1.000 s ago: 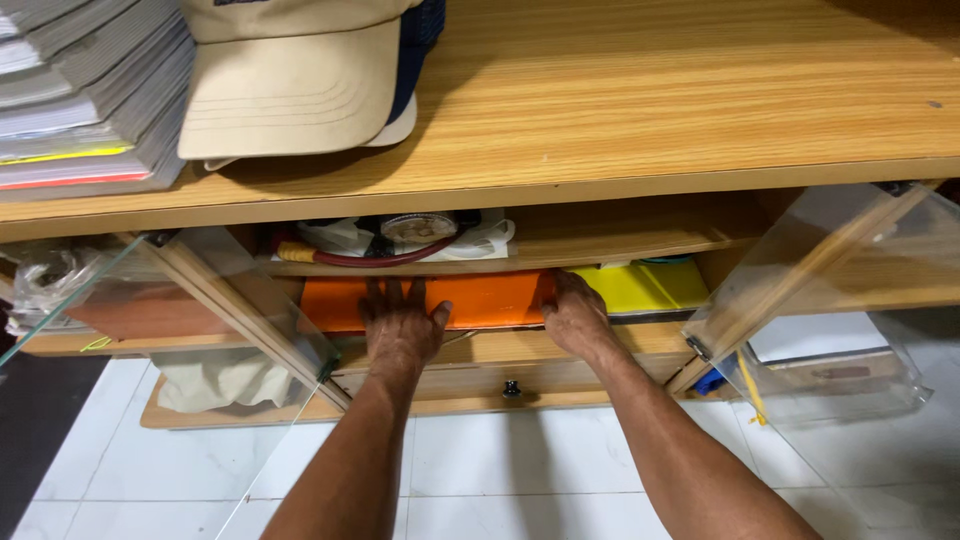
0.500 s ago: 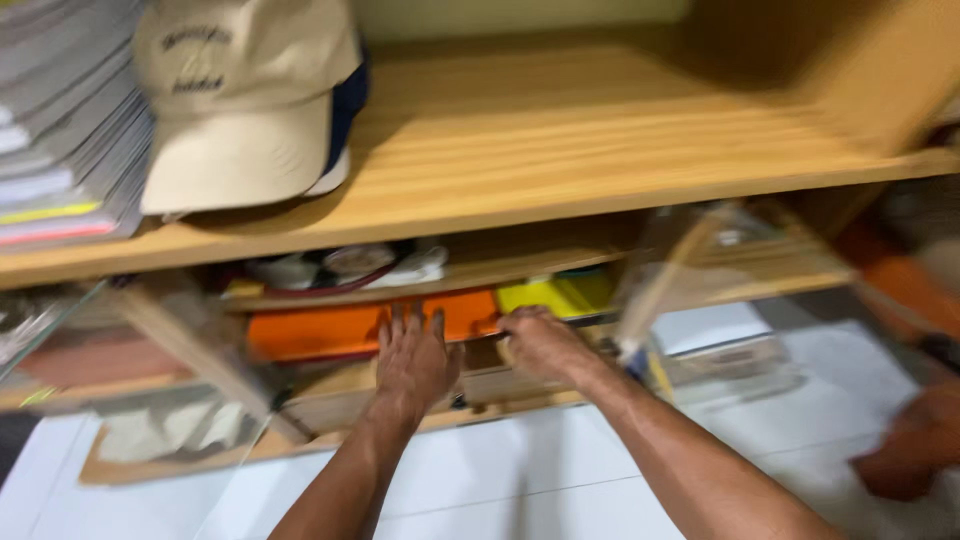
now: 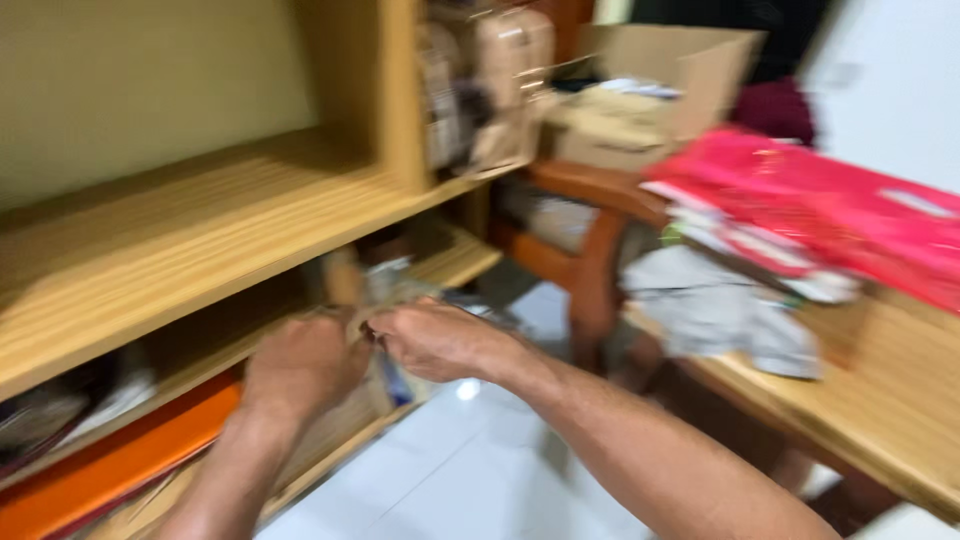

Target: The person wipes the surface of several folders and a file box with a cloth, then places them into a wooden cabinet. The person handles an orange folder, a red file box, and a white folder with a unicorn design.

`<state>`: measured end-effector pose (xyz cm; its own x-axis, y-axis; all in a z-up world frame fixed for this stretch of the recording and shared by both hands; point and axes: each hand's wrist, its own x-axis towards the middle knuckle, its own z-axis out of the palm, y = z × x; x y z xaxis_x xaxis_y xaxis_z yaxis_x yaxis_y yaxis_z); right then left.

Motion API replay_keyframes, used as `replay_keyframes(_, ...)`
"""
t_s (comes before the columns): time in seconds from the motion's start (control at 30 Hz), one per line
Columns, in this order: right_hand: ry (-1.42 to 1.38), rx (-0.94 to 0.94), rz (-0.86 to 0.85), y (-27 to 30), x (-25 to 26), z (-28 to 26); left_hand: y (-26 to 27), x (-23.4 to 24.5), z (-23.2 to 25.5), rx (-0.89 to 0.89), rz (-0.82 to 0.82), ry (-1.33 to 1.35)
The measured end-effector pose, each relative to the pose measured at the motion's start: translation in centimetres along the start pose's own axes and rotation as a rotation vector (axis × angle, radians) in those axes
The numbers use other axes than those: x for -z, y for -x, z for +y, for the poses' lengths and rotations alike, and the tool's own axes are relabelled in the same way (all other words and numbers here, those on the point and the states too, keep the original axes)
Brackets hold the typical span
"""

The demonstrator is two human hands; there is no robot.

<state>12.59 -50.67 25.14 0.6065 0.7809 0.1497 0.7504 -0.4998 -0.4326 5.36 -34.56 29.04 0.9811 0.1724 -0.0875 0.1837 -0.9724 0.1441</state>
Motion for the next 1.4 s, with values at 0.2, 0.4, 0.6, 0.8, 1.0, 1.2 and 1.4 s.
replay_keyframes(0.2, 0.160, 0.126, 0.408, 10.7, 10.0, 8.0, 0.5, 2.6, 12.8, -0.351, 0.335, 0.153)
replay_keyframes(0.4, 0.452, -0.342, 0.496, 23.7, 19.4, 16.2, 0.1, 2.4, 22.7, -0.499, 0.243, 0.190)
replay_keyframes(0.6, 0.736, -0.820, 0.246, 31.8, 20.6, 19.9, 1.5, 0.6, 28.9, -0.539, 0.099, 0.230)
replay_keyframes(0.8, 0.809, -0.918, 0.326, 33.9, 18.3, 21.9, 2.8, -0.8, 29.4, -0.519, -0.051, 0.324)
replay_keyframes(1.0, 0.781, -0.807, 0.427, 35.4, 19.0, 22.6, 2.2, -0.7, 27.9, -0.519, 0.041, 0.230)
replay_keyframes(1.2, 0.679, -0.672, 0.510, 37.7, 19.6, 22.2, 1.4, -1.6, 27.1, -0.508, 0.011, 0.250)
replay_keyframes(1.4, 0.526, -0.744, 0.443, 39.3, 20.1, 21.9, -1.7, -4.2, 28.4, -0.544, -0.061, 0.418)
